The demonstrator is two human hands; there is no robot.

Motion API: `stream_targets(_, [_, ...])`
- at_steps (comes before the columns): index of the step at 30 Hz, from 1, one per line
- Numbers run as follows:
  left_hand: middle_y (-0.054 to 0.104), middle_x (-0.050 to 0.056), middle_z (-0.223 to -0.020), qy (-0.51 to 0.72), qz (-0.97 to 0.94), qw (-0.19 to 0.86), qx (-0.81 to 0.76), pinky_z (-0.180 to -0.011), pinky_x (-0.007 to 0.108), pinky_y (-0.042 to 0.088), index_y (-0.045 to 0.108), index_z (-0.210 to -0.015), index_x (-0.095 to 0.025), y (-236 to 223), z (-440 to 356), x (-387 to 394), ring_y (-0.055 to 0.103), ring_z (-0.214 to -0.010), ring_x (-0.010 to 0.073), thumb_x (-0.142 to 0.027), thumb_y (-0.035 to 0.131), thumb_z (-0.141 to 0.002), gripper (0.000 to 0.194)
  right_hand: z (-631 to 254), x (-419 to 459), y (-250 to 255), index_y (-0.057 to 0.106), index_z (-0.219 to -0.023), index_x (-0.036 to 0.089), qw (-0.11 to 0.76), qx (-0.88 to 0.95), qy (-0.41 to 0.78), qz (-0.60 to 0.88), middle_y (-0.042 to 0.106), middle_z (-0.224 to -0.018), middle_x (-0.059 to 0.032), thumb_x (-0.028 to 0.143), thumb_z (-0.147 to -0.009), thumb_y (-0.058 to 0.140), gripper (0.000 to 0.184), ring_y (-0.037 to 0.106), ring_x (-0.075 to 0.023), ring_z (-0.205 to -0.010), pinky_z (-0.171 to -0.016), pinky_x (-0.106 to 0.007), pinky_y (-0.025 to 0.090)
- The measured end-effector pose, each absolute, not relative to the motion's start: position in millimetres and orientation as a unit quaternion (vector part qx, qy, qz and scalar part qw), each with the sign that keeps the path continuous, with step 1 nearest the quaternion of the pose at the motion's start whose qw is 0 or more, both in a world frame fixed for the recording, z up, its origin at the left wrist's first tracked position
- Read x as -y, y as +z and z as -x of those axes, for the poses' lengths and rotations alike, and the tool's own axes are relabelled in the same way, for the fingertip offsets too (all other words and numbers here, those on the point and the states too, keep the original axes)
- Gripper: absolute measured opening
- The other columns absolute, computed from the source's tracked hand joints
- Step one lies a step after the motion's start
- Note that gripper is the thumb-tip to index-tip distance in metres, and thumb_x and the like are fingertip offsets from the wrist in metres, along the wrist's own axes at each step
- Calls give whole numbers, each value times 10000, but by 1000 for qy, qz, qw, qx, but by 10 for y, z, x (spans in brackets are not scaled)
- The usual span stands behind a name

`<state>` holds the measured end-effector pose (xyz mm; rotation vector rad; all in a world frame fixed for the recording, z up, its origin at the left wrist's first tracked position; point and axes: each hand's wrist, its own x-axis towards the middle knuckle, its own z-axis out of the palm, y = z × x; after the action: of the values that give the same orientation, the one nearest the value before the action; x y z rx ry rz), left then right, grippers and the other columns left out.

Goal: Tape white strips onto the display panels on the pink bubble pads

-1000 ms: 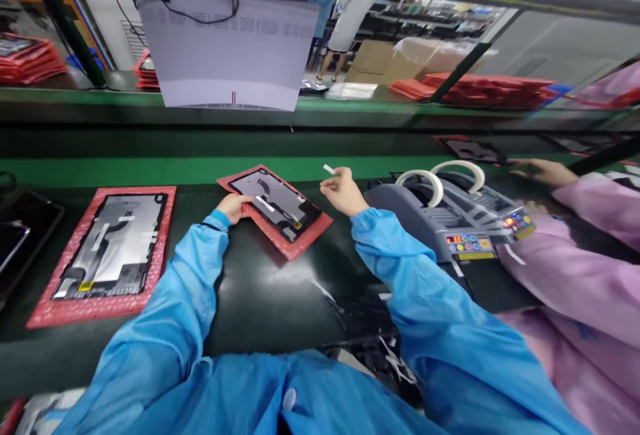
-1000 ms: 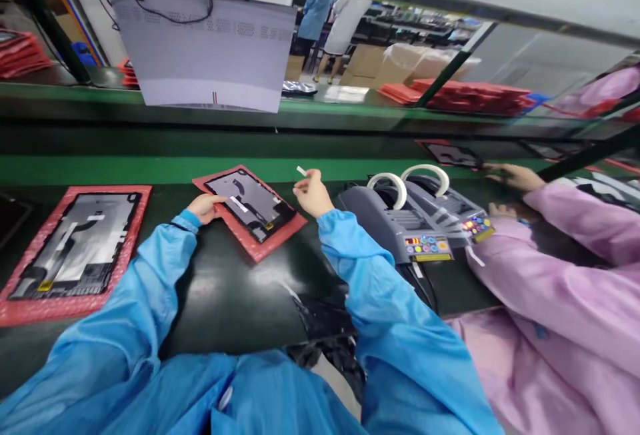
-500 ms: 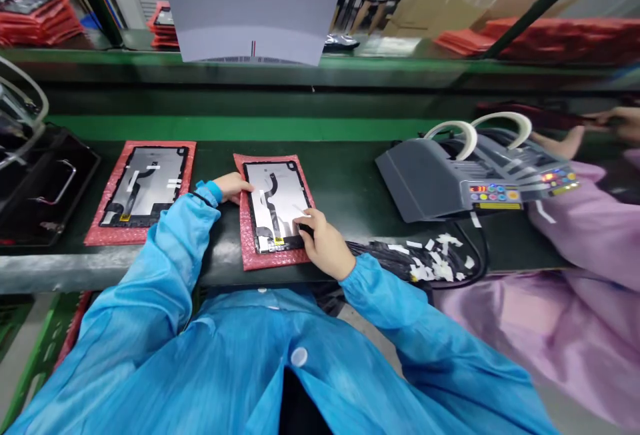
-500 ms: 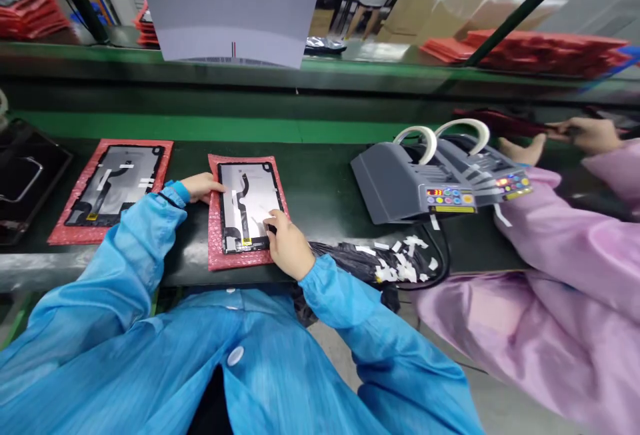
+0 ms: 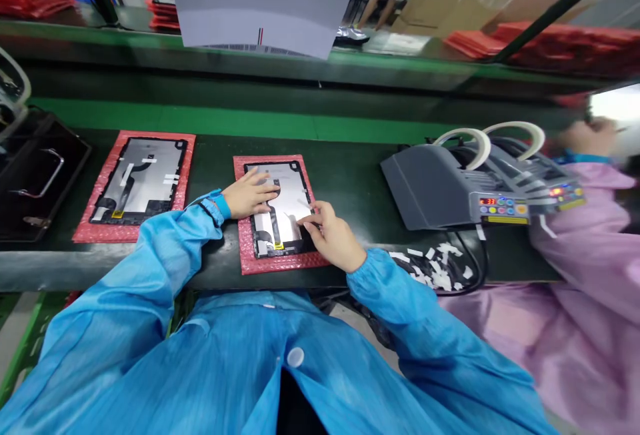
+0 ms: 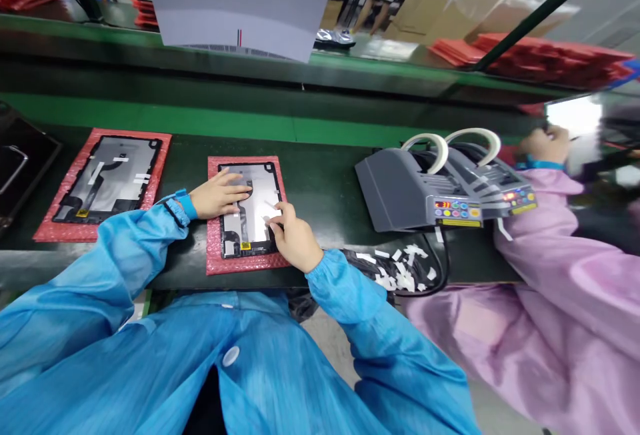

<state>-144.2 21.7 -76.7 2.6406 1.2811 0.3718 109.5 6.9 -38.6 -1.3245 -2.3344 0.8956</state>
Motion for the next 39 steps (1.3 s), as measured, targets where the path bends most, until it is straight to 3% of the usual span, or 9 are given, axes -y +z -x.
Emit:
stream_targets(4, [538, 108, -1342, 141, -885, 101, -432, -1086, 617, 156, 620, -1193, -275, -783, 1505, -259, 339, -1312, 352, -496, 647, -765, 483, -859, -446, -328, 512, -900, 183, 162, 788, 351, 480, 678, -780, -29, 249, -837, 480, 97, 628, -144, -706, -681, -249, 459])
stream_targets(8, [532, 119, -1343, 145, -887, 101, -426, -1081, 624, 152, 617, -1203, -275, -786, 1523, -267, 342, -1303, 363, -544, 644, -746, 531, -495, -809, -367, 571, -757, 159, 79, 784, 325, 524, 645, -731, -30, 279, -830, 512, 152, 576, -135, -671, -634, -236, 416])
stream_targets(14, [528, 108, -1343, 150, -887, 107, -423, -1081, 615, 161, 616, -1204, -286, -825, 1521, -281, 369, -1278, 349, -557, 629, -752, 527, -270, -837, -418, 645, -826, 186, 14, 787, 263, 558, 682, -863, -42, 327, -837, 515, 192, 596, -157, -784, -669, -245, 415])
stream_targets(25, [529, 111, -1343, 149, -884, 113, -429, -1083, 618, 146, 617, -1202, -283, -822, 1510, -272, 372, -1278, 345, -554, 633, -751, 527, -203, -777, -403, 683, -947, 162, -15, 814, 178, 553, 673, -1063, -115, 269, -856, 463, 261, 618, -221, -1009, -808, -282, 455])
stream_targets(32, [528, 108, -1346, 156, -885, 114, -424, -1082, 616, 147, 619, -1199, -284, -839, 1521, -284, 379, -1272, 345, -569, 626, -748, 534, -167, -793, -299, 691, -963, 174, -44, 800, 184, 569, 691, -1039, -107, 302, -835, 521, 248, 623, -220, -1020, -806, -275, 466])
stream_targets(35, [521, 115, -1354, 161, -886, 113, -421, -1081, 620, 144, 617, -1203, -275, -848, 1528, -286, 381, -1271, 347, -571, 626, -748, 543, -168, -878, -238, 702, -868, 164, -64, 791, 202, 574, 710, -947, -100, 317, -801, 578, 208, 647, -219, -933, -763, -285, 480])
stream_targets(39, [521, 136, -1350, 163, -887, 113, -417, -1074, 632, 144, 618, -1205, -247, -848, 1535, -288, 384, -1265, 356, -569, 619, -755, 553, -192, -1076, -213, 666, -615, 129, -141, 776, 297, 538, 668, -614, -71, 354, -816, 593, 310, 599, -134, -556, -587, -247, 471])
